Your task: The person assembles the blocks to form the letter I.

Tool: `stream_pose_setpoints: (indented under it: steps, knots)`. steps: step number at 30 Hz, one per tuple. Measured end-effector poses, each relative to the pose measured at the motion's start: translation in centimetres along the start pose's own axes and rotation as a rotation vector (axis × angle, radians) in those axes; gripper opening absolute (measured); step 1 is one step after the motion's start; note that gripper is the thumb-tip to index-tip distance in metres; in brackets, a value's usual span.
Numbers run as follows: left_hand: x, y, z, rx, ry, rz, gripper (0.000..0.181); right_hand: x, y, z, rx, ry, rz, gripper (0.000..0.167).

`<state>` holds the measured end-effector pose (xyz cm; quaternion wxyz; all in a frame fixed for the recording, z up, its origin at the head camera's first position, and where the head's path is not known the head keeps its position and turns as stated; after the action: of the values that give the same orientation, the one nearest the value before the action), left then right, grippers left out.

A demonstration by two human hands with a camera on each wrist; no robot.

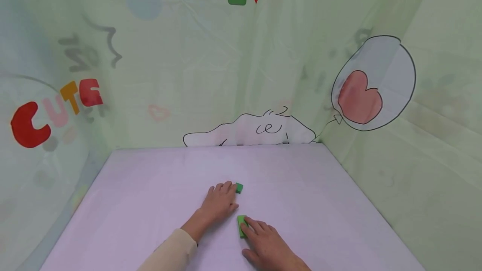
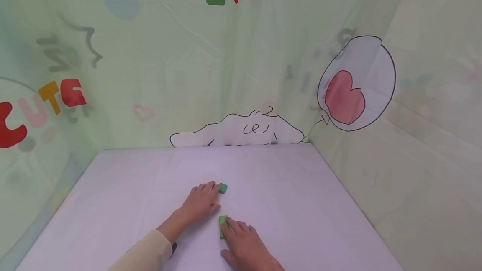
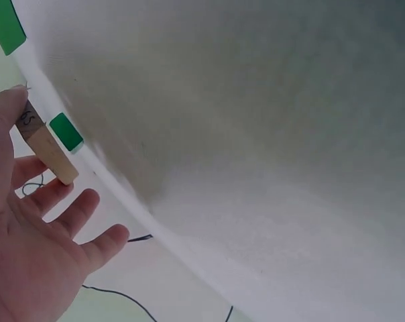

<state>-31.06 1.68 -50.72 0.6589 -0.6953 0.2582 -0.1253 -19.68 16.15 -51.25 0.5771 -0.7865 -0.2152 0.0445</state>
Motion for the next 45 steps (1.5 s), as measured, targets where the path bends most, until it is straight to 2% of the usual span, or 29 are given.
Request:
stream_pose_setpoints:
  steps: [12,26,38,45]
  knots:
    - [-0.1,-0.1,1.2,0.012,0.031,-0.006,0.064,0.3,-0.1,0.2,0.029,-0.045,0.037,0.069]
    - [0.0,-0.2,2.0,-0.03,0.053,-0.019,0.063,0.4,-0.1,0.2,0.033,-0.079,0.058,0.068]
    - [0.2,-0.2,2.6,-0.07,0.066,-0.03,0.064,0.2,0.0,0.1,0.03,-0.044,0.028,0.069]
    - [0.1,0.2,2.6,-0.055,0.057,-0.052,0.064,0.2,0.1,0.2,0.02,-0.052,0.031,0.069]
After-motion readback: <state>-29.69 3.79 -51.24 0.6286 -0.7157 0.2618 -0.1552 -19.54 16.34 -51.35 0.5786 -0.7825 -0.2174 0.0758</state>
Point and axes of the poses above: each hand's wrist, its own x-axis away from the middle knuckle, its own y-axis out of the palm, z = x × y, the point moved 4 cm from there along -x, towards the middle knuckle, and after that the axes turned 13 degrees about -x, right-handed, at the moved point
